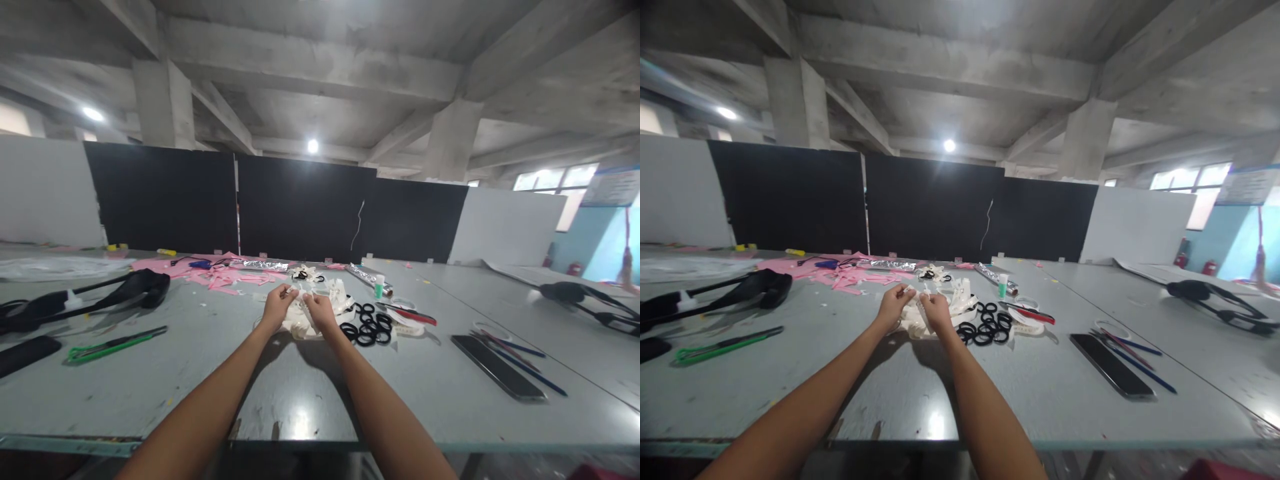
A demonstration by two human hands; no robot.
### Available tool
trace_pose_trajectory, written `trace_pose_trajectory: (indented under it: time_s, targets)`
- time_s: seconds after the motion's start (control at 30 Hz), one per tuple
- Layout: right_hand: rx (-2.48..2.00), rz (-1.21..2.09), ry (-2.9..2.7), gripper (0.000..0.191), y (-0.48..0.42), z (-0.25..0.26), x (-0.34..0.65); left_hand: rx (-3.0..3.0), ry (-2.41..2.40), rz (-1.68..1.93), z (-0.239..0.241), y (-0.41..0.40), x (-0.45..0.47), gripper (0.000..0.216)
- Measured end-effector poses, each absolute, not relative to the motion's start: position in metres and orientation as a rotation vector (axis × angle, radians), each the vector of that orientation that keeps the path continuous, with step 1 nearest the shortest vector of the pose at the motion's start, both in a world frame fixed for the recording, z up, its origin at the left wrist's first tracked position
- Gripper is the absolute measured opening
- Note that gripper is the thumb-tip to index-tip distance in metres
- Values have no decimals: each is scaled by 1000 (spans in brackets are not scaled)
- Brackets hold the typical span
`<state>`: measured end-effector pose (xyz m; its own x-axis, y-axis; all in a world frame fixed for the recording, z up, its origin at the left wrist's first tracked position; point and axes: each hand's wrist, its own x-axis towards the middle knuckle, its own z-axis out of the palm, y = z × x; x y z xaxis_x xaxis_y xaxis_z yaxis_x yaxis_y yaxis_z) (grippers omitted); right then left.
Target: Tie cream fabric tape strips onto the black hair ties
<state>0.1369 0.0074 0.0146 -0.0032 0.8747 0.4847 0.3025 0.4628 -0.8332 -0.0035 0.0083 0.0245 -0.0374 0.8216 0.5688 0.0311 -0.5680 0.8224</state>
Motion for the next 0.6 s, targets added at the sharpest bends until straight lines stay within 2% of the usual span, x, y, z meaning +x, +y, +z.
trace_pose_trajectory:
  time_s: [0.2, 0.6]
  targets:
    - [-932, 722, -1519, 24, 5, 18, 134, 1553, 917, 1655, 24, 10, -3, 32]
    - [-891, 737, -1457, 29, 6, 17, 139, 1458, 844, 1574, 26, 7, 0, 38]
